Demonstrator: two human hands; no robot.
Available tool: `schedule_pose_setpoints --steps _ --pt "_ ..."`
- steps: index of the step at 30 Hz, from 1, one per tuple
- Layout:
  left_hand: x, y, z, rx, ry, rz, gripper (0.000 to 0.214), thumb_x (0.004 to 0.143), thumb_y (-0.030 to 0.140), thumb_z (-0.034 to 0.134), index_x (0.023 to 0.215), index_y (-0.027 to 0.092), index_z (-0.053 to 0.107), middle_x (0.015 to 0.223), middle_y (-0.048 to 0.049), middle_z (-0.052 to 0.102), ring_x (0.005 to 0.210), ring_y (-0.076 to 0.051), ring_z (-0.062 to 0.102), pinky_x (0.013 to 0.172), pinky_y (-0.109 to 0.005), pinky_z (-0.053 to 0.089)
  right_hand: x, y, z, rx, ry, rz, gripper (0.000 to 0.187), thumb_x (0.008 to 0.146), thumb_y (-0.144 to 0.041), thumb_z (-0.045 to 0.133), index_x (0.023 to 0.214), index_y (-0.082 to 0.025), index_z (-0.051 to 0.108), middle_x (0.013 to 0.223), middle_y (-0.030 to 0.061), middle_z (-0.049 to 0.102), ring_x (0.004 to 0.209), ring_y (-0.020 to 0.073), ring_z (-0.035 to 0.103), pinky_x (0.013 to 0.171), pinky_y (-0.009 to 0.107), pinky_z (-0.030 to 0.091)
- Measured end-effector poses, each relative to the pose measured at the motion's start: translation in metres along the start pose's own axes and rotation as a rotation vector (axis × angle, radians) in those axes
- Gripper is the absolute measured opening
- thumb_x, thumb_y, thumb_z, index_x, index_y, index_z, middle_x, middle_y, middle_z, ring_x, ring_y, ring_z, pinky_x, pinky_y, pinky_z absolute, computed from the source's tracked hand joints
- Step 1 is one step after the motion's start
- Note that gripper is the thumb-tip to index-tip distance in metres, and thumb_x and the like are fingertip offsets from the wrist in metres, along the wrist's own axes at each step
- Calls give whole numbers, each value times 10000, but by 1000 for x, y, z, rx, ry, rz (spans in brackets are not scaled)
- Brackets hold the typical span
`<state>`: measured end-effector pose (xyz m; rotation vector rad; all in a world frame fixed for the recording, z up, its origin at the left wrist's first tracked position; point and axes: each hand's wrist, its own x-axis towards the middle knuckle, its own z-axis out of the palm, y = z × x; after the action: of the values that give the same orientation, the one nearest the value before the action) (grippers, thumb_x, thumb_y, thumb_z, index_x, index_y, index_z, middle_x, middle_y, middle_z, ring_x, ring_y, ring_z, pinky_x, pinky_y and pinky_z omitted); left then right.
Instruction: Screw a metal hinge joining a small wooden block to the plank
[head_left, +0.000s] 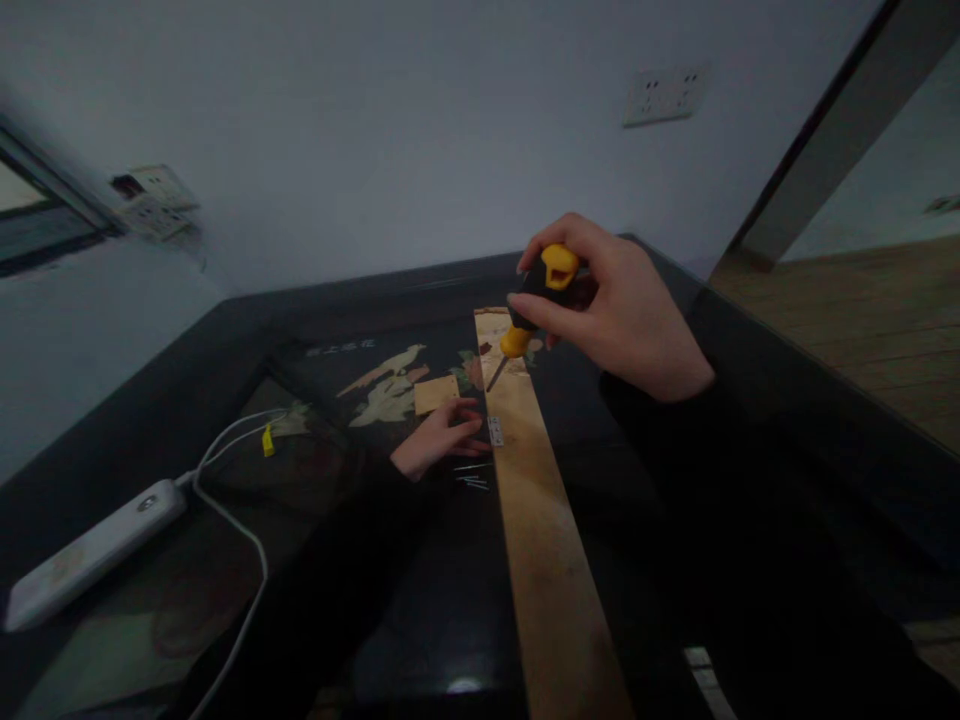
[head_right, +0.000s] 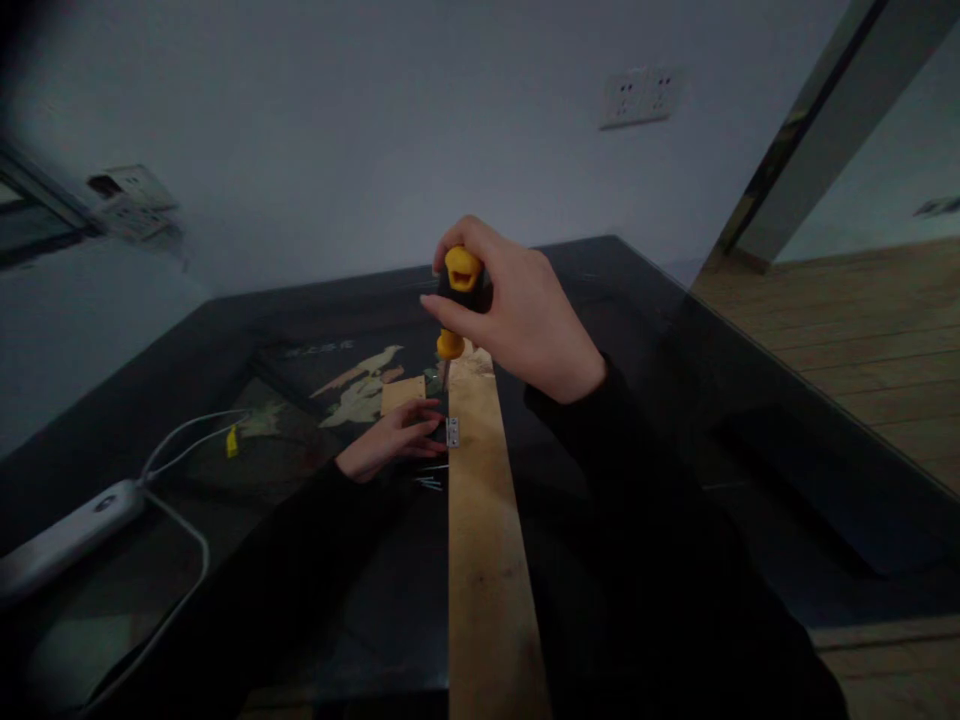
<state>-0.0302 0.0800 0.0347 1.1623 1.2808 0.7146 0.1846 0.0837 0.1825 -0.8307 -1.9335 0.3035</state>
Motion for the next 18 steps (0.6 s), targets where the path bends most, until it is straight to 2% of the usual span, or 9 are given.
schedule_pose_setpoints --steps 2,5,8,11,14,16,18 --pt "-2 -10 -5 173 78 172 370 835 192 554 1196 146 483 1206 -155 552 720 -160 694 697 -340 583 0 1 1 66 56 26 218 728 -289 710 837 -201 543 720 -27 512 661 112 555 597 241 478" --pt "-11 -26 -13 496 215 558 276 840 184 511 1110 162 563 1151 -119 594 883 -191 669 786 -358 564 -3 6 3 140 175 90 228 708 -275 730 790 -202 531 685 -37 500 594 91 542 535 217 472" --pt "-25 -39 -19 748 242 819 234 862 151 459 1032 179 618 1034 -85 645 965 -183 632 860 -337 527 -10 18 1 195 324 180 238 694 -279 742 761 -203 526 657 -46 496 523 70 526 468 194 457" --pt "-37 -48 -19 886 200 974 215 867 148 474 1010 183 630 980 -75 661 922 -164 625 813 -301 511 -29 38 -5 303 448 298 266 673 -302 755 757 -208 521 637 -57 510 461 59 518 400 178 441" --pt "-42 -53 -16 975 74 1100 188 861 183 524 1013 195 632 967 -68 667 905 -166 617 782 -308 479 -61 60 -11 447 555 449 289 647 -332 756 759 -206 521 662 -54 553 464 83 551 375 204 471" --pt "-41 -55 -13 996 0 1138 184 860 203 542 1022 199 628 973 -67 664 921 -172 609 789 -317 459 -84 73 -11 536 619 567 289 632 -356 746 760 -202 538 681 -48 579 462 95 559 373 229 493" --pt "-40 -57 -11 1007 -20 1132 182 864 215 543 1026 197 624 982 -72 656 932 -176 600 795 -321 447 -105 83 -9 610 674 691 249 633 -345 730 731 -203 550 661 -46 589 463 90 554 349 202 462"
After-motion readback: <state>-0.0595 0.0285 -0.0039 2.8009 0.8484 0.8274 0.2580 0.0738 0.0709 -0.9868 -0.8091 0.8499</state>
